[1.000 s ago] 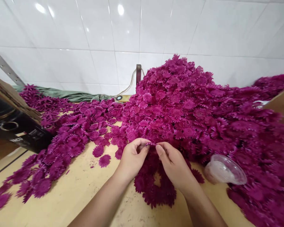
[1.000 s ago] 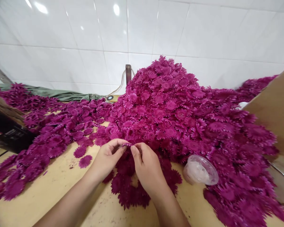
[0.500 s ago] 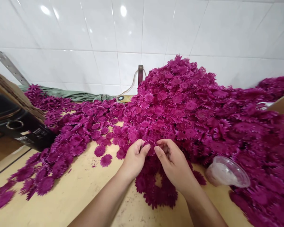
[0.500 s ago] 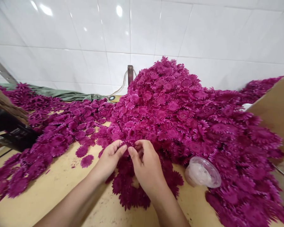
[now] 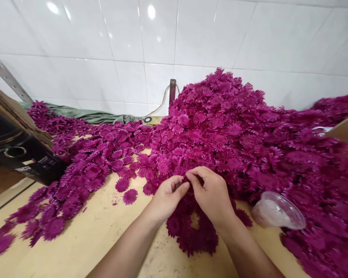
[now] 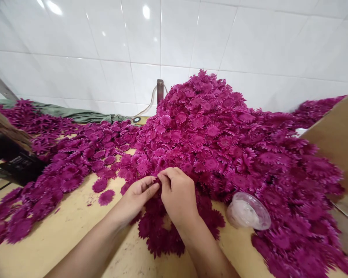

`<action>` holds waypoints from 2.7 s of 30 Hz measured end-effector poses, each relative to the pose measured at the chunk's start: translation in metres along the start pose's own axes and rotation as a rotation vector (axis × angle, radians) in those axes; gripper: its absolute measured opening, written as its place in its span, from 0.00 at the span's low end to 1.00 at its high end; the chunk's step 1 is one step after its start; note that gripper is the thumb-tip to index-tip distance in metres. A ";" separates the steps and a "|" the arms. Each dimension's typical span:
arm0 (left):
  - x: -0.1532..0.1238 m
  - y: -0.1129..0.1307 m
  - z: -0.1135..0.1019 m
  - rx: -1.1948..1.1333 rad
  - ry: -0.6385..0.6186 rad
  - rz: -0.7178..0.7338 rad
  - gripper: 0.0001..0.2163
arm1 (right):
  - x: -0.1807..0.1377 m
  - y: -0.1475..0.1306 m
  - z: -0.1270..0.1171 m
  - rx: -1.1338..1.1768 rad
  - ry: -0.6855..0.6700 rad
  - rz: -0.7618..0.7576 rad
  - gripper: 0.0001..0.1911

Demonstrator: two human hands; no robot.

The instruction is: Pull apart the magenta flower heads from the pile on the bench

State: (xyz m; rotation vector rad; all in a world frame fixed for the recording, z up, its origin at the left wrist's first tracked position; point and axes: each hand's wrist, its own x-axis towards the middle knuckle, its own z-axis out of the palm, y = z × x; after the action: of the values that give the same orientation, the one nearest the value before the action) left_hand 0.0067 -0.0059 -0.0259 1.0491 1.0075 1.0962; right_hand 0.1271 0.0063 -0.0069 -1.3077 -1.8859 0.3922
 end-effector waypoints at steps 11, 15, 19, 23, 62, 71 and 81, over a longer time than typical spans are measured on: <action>0.002 -0.005 -0.005 0.023 0.150 -0.001 0.15 | -0.003 0.003 -0.007 0.095 -0.171 -0.101 0.10; 0.001 -0.002 -0.007 0.052 0.073 0.003 0.14 | -0.001 0.003 -0.008 0.010 -0.131 -0.070 0.07; 0.000 0.004 -0.004 0.082 0.048 0.072 0.11 | 0.003 0.000 0.002 -0.128 0.065 -0.076 0.08; -0.002 0.004 -0.002 0.050 0.074 0.054 0.08 | 0.023 0.005 -0.008 -0.207 0.258 -0.017 0.08; 0.005 -0.004 -0.017 -0.226 0.251 -0.005 0.15 | 0.001 -0.011 0.010 0.158 -0.158 -0.007 0.15; 0.004 -0.001 -0.019 -0.132 0.149 -0.006 0.19 | 0.003 -0.014 0.005 0.272 -0.231 0.026 0.13; 0.001 -0.001 -0.009 -0.087 0.068 0.080 0.12 | 0.012 -0.005 0.010 0.024 0.047 0.019 0.08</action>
State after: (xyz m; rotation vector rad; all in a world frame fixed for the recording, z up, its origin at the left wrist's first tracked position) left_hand -0.0016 -0.0037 -0.0293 0.9944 0.9696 1.2369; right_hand 0.1145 0.0168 -0.0056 -1.3093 -1.8253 0.3892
